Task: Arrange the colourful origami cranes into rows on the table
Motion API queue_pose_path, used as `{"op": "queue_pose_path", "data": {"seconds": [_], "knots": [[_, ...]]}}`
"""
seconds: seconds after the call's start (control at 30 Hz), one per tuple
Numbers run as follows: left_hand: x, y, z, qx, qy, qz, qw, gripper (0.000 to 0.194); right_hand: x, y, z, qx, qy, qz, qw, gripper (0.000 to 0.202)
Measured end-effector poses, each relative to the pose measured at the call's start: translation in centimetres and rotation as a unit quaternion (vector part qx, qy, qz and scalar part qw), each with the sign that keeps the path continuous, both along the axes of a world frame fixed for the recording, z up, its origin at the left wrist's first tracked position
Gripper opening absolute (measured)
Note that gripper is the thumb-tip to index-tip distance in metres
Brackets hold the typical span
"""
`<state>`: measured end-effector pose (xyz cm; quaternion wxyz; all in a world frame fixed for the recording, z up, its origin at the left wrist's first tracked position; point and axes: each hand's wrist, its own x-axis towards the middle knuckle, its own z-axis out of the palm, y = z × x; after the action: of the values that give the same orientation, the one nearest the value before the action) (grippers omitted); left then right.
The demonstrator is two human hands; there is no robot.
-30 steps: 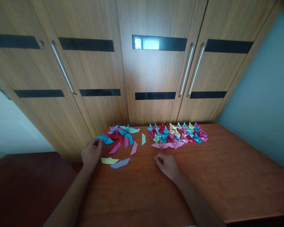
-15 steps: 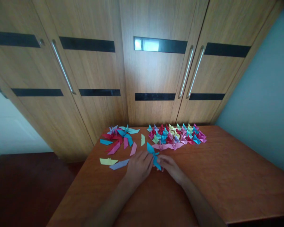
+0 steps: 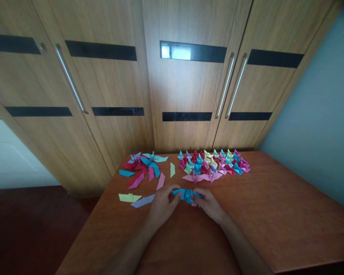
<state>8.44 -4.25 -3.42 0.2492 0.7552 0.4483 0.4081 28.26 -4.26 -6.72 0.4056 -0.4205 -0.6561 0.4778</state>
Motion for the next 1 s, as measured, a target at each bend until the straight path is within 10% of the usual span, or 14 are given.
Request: {"op": "queue_pose_path", "data": {"seconds": [0.47,0.8,1.0], "knots": [[-0.9,-0.3,0.6,-0.296,-0.1,-0.201,0.929,0.017,0.2,-0.9,1.4,-0.1,0.047,0.123,0.986,0.037],[-0.5,-0.5,-0.6,-0.429,-0.383,-0.205,0.792,0.019,0.7,-1.0,0.1,-0.171,0.285,0.086,0.939,0.027],[-1.0,-0.2,-1.0,-0.441,-0.407,-0.207,0.773,0.021,0.9,-0.9,0.1,-0.161,0.322,0.058,0.931,0.037]]}}
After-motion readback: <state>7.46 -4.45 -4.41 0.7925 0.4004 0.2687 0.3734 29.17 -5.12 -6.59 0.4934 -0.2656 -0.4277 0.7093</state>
